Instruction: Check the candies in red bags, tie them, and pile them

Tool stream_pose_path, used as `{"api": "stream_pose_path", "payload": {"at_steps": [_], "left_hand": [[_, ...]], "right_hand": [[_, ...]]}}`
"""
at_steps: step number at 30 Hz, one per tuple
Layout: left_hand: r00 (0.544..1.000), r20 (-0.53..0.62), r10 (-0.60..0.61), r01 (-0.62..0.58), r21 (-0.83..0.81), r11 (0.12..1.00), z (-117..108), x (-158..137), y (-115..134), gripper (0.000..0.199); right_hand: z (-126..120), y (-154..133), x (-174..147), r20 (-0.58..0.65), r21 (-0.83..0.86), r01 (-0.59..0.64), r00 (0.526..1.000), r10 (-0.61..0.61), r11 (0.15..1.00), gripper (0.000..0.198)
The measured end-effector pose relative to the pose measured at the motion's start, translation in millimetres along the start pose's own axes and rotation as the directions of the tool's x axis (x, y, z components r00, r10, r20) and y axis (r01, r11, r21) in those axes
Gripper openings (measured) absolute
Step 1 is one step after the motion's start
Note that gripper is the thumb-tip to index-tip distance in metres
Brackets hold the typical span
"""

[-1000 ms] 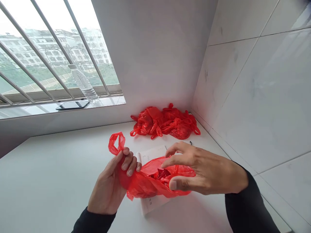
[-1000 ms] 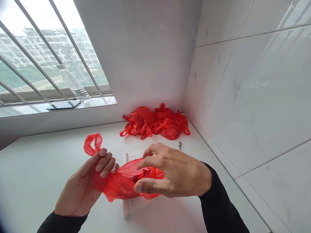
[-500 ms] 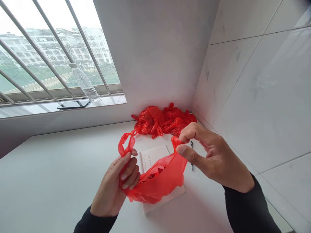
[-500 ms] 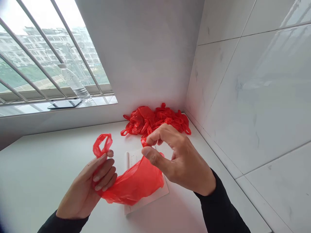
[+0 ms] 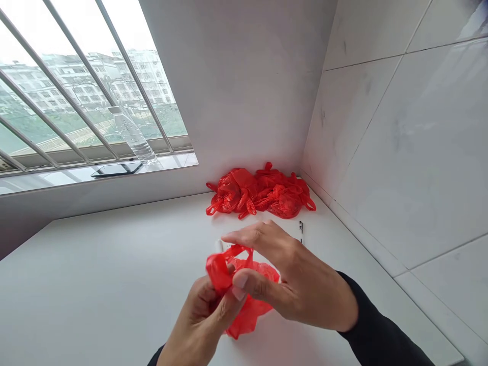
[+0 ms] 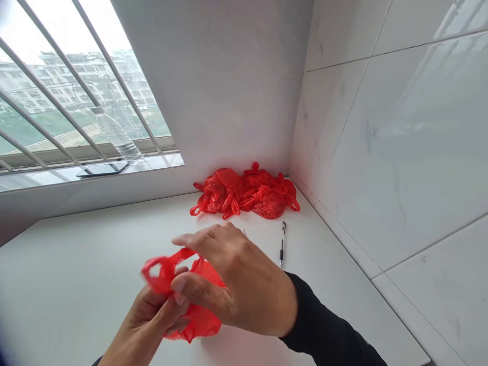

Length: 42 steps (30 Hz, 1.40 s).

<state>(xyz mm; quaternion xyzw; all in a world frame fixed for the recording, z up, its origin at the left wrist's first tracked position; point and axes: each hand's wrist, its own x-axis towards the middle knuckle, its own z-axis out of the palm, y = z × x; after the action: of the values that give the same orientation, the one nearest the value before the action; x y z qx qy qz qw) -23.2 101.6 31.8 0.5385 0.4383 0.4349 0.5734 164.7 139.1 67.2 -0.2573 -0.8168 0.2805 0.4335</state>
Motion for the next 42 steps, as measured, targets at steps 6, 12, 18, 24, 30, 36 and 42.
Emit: {"api": "stream_pose_path", "payload": {"at_steps": [6, 12, 18, 24, 30, 36, 42], "left_hand": [[0.982, -0.127, -0.136, 0.13, -0.055, 0.99, 1, 0, 12, 0.058], [0.971, -0.077, -0.225, 0.198, -0.259, 0.945, -2, 8, 17, 0.04], [0.991, -0.016, -0.132, 0.122, -0.287, 0.95, -7, 15, 16, 0.027], [0.998, 0.068, -0.017, 0.014, 0.054, 0.998, -22, 15, 3, 0.014], [0.935, 0.0, 0.355, -0.282, 0.609, 0.741, -30, 17, -13, 0.022], [0.742, 0.01, 0.67, -0.389, 0.821, 0.418, -27, 22, -29, 0.037], [0.751, -0.019, 0.66, -0.387, 0.797, 0.463, -28, 23, -24, 0.026]], "right_hand": [[-6, 7, 3, 0.057, 0.094, -0.021, 0.998, 0.016, 0.995, 0.016], [-9, 10, 3, -0.038, 0.101, -0.16, 0.986, 0.165, 0.982, 0.003], [-9, 9, 4, 0.09, 0.149, -0.106, 0.992, 0.093, 0.983, 0.006], [6, 33, 13, 0.186, 0.216, -0.242, 0.961, 0.203, 0.946, 0.037], [15, 52, 15, 0.246, 0.145, -0.385, 0.906, 0.344, 0.911, 0.028], [17, 69, 16, 0.489, 0.247, -0.397, 0.839, 0.24, 0.884, 0.03], [16, 75, 20, 0.471, 0.284, -0.375, 0.856, 0.212, 0.883, 0.011]]}}
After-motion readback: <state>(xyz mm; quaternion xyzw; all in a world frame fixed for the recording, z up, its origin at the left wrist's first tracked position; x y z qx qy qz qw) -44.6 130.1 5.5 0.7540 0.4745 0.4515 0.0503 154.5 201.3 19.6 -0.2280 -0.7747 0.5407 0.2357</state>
